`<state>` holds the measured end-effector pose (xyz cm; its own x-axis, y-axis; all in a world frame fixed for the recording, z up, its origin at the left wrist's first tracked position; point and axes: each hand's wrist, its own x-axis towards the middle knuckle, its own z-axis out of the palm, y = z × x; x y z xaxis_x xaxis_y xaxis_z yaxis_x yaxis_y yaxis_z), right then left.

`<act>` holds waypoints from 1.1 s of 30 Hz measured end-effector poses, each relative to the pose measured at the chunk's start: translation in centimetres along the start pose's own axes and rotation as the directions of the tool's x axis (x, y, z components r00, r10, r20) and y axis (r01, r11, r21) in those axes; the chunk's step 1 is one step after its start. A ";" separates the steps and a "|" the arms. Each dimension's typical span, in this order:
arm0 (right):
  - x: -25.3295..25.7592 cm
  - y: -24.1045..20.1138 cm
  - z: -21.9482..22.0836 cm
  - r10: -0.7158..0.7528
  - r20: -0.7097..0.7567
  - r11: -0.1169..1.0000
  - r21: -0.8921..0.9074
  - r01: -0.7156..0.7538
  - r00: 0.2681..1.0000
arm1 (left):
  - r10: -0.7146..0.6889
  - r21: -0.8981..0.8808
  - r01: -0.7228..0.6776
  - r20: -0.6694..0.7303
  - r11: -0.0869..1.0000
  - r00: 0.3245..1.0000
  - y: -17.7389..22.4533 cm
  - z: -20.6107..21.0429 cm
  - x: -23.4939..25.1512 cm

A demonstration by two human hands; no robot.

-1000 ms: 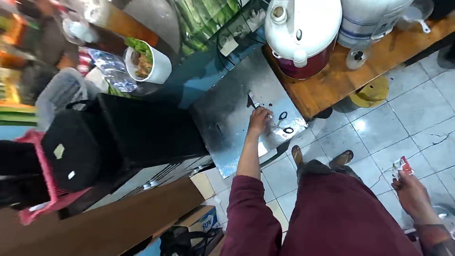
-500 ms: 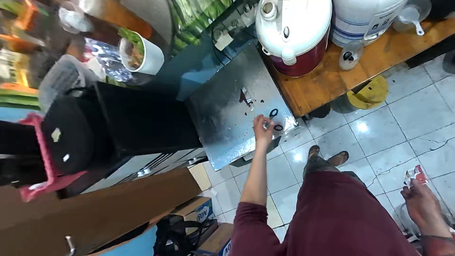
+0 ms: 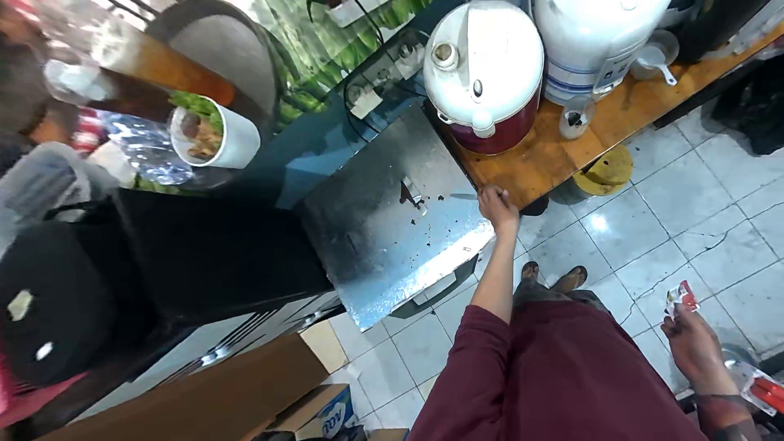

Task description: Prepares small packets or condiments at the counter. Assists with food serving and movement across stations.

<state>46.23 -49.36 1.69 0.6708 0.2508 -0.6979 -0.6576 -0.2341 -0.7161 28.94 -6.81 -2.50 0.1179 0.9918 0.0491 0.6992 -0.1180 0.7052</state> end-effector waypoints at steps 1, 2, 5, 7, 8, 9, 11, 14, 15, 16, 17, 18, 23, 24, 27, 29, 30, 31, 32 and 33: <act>-0.1 -0.1 -0.2 -0.001 -0.014 1.000 0.011 0.001 1.000 | -0.023 -0.026 0.024 0.031 0.999 0.999 1.5 0.7 0.6; -0.2 -0.1 -0.5 -0.002 -0.025 1.000 0.020 0.002 1.000 | -0.047 -0.045 0.050 0.066 0.998 0.997 2.8 1.6 1.0; 0.1 -0.8 -1.7 0.005 -0.070 0.999 0.036 -0.002 0.998 | -0.143 -0.080 0.158 0.163 0.984 0.976 5.7 4.1 2.1; 1.1 -1.4 -3.1 0.009 -0.091 0.998 0.061 -0.004 0.996 | -0.212 -0.120 0.241 0.212 0.963 0.954 6.4 5.8 2.3; 1.7 -1.8 -3.7 0.014 -0.099 0.997 0.075 -0.006 0.995 | -0.222 -0.141 0.255 0.217 0.957 0.951 6.2 6.6 2.2; 2.5 -2.3 -4.4 0.020 -0.110 0.996 0.092 -0.010 0.994 | -0.214 -0.137 0.249 0.225 0.959 0.951 5.7 7.2 1.9; 4.3 -3.6 -5.7 0.034 -0.147 0.992 0.121 -0.016 0.989 | -0.164 -0.143 0.196 0.207 0.970 0.964 4.6 8.1 1.1; 8.2 -6.3 -8.4 0.040 -0.187 0.985 0.172 -0.007 0.982 | -0.063 -0.243 0.084 0.094 0.966 0.994 6.1 10.3 -0.5; 9.9 -7.3 -9.6 0.044 -0.200 0.979 0.204 -0.002 0.979 | -0.024 -0.225 0.042 0.082 0.974 0.996 7.9 11.2 -1.5; 11.7 -8.6 -10.9 0.042 -0.203 0.973 0.232 0.006 0.978 | 0.013 -0.200 0.004 0.085 0.980 0.996 9.8 12.1 -2.8; 13.6 -9.9 -12.2 0.038 -0.208 0.965 0.262 0.019 0.977 | 0.052 -0.185 -0.032 0.102 0.982 0.993 11.9 13.4 -4.3; 15.6 -11.3 -13.8 0.035 -0.213 0.957 0.288 0.028 0.976 | 0.087 -0.181 -0.063 0.124 0.982 0.988 13.9 15.3 -6.2; 26.3 -19.9 -22.1 0.035 -0.164 0.959 0.284 0.013 0.986 | -0.005 -0.221 0.115 0.445 0.969 0.896 23.7 28.4 -13.9; 28.7 -21.8 -23.5 0.026 -0.163 0.966 0.258 0.017 0.986 | -0.024 -0.228 0.167 0.521 0.959 0.853 25.9 31.6 -14.4; 35.4 -27.2 -27.0 0.014 -0.154 0.984 0.178 0.013 0.988 | -0.021 -0.229 0.248 0.692 0.941 0.722 32.8 39.2 -14.7; 40.3 -31.2 -28.5 -0.006 -0.144 0.989 0.146 0.028 0.990 | 0.008 -0.246 0.267 0.749 0.932 0.663 37.5 43.5 -14.2; 42.7 -33.1 -29.0 -0.016 -0.134 0.991 0.131 0.033 0.991 | 0.013 -0.244 0.274 0.768 0.930 0.640 39.6 45.4 -13.9; 45.2 -35.0 -29.4 -0.022 -0.127 0.992 0.117 0.037 0.992 | 0.016 -0.238 0.275 0.783 0.932 0.621 41.4 47.2 -13.6; 47.6 -36.8 -29.6 -0.026 -0.117 0.994 0.106 0.038 0.993 | 0.018 -0.230 0.276 0.798 0.933 0.603 43.1 49.1 -13.2; 50.0 -38.8 -29.7 -0.029 -0.108 0.995 0.093 0.039 0.994 | 0.019 -0.229 0.283 0.808 0.931 0.589 44.7 51.0 -12.8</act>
<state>115.46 -55.65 -5.67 0.7225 0.1542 -0.6740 -0.6600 -0.1363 -0.7388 94.71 -27.23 -7.69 0.6529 0.5421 -0.5291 0.5232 0.1824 0.8324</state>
